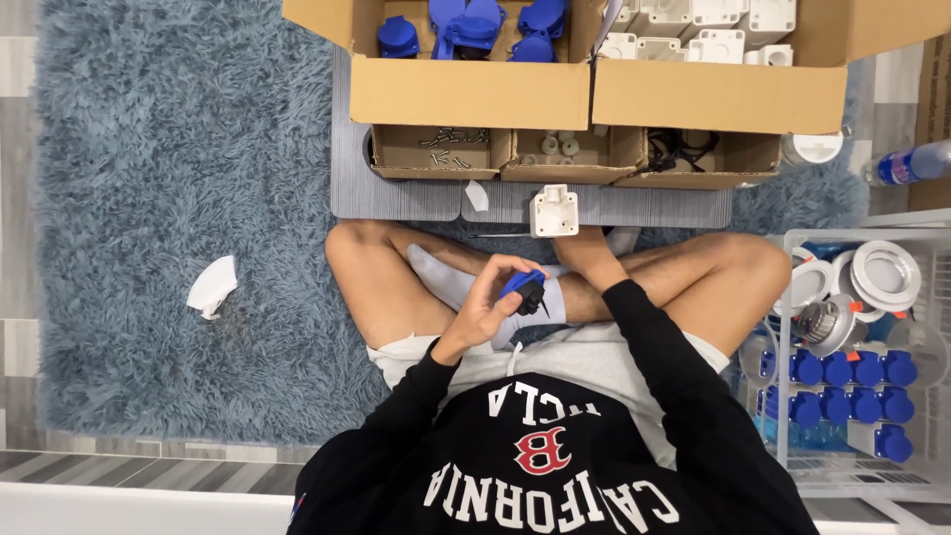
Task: Assembling small plastic hardware components using a screwdriver while sitting on the floor.
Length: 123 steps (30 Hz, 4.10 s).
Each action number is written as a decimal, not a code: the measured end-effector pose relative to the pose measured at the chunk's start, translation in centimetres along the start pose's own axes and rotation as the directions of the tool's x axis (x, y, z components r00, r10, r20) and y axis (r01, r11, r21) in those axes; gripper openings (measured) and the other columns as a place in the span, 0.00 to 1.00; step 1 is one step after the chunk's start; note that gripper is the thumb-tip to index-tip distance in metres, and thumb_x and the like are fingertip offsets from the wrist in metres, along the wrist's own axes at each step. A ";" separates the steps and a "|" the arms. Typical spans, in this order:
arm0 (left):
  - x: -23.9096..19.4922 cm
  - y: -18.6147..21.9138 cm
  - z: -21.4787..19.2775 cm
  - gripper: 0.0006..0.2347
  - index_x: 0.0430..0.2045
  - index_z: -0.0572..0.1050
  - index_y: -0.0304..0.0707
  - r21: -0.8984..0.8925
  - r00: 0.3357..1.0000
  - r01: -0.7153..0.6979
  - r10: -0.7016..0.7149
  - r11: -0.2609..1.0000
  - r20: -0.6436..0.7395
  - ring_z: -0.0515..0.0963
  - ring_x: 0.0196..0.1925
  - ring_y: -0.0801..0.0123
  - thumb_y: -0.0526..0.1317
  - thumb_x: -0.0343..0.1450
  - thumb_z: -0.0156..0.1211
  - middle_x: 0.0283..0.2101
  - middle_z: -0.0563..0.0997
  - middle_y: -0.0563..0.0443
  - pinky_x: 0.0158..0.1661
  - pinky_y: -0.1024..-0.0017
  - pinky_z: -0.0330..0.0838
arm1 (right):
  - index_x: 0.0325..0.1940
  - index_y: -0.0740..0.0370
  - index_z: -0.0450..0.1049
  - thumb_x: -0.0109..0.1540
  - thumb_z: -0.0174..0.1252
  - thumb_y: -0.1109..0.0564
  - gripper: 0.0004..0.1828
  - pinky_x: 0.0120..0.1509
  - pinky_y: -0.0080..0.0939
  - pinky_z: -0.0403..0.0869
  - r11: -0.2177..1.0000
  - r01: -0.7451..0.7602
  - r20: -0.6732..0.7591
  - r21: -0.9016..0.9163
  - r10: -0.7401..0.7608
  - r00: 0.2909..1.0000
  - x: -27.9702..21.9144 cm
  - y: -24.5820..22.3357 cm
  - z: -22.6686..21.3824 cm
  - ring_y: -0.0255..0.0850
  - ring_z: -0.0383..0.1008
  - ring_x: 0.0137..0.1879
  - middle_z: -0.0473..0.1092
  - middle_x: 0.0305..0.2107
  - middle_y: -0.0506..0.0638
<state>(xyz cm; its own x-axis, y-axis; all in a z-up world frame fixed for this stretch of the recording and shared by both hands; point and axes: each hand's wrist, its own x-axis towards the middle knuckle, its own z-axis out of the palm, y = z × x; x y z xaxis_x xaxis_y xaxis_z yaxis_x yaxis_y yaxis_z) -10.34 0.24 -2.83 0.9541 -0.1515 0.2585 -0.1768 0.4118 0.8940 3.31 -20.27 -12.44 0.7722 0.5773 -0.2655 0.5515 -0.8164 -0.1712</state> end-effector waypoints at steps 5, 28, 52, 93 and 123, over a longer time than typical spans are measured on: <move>0.8 1.3 0.0 0.18 0.59 0.68 0.29 0.009 0.999 0.035 -0.035 0.999 -0.020 0.78 0.63 0.53 0.48 0.84 0.51 0.61 0.80 0.29 0.63 0.54 0.70 | 0.43 0.59 0.84 0.69 0.55 0.44 0.19 0.42 0.59 0.81 0.999 0.006 -0.017 0.039 -0.005 1.000 -2.5 1.6 1.1 0.57 0.87 0.40 0.81 0.29 0.60; 7.3 4.6 0.5 0.20 0.48 0.68 0.29 -0.026 0.980 -0.100 0.094 0.995 -0.176 0.90 0.37 0.51 0.49 0.87 0.30 0.47 0.84 0.24 0.29 0.73 0.78 | 0.51 0.69 0.89 0.65 0.77 0.60 0.12 0.37 0.44 0.77 0.732 0.298 -0.569 0.613 0.147 0.809 -20.6 1.9 -17.7 0.46 0.80 0.30 0.82 0.31 0.56; 8.2 7.2 1.0 0.11 0.45 0.69 0.37 0.055 0.985 0.167 -0.165 0.984 -0.044 0.83 0.32 0.64 0.44 0.85 0.43 0.42 0.83 0.43 0.37 0.71 0.81 | 0.48 0.73 0.88 0.60 0.83 0.65 0.15 0.39 0.44 0.70 0.952 0.222 -0.612 0.209 -0.050 0.789 -20.8 0.6 -17.4 0.47 0.73 0.32 0.81 0.34 0.56; 4.9 8.6 -0.9 0.12 0.36 0.81 0.38 0.424 0.981 -0.021 0.101 0.906 -0.167 0.89 0.29 0.61 0.38 0.84 0.48 0.32 0.89 0.46 0.36 0.70 0.81 | 0.46 0.54 0.88 0.65 0.77 0.51 0.09 0.40 0.38 0.80 0.836 0.157 -0.573 0.525 0.212 0.792 -20.4 -5.3 -11.5 0.44 0.82 0.34 0.81 0.29 0.47; 5.2 7.5 -0.1 0.15 0.41 0.75 0.29 0.052 0.962 -0.111 0.120 0.992 -0.245 0.89 0.30 0.61 0.42 0.86 0.43 0.39 0.87 0.35 0.30 0.71 0.83 | 0.48 0.66 0.88 0.65 0.78 0.60 0.10 0.41 0.52 0.79 0.829 0.249 -0.586 0.501 0.112 0.803 -21.5 -6.6 -16.5 0.59 0.83 0.37 0.83 0.34 0.58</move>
<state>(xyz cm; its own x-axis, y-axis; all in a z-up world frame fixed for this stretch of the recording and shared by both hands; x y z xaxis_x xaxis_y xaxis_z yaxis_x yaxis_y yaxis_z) -6.67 2.59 5.22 0.9558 0.1244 0.2665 -0.2939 0.3789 0.8775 -11.75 -27.06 10.06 0.8667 0.3799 0.3232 0.4915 -0.5399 -0.6833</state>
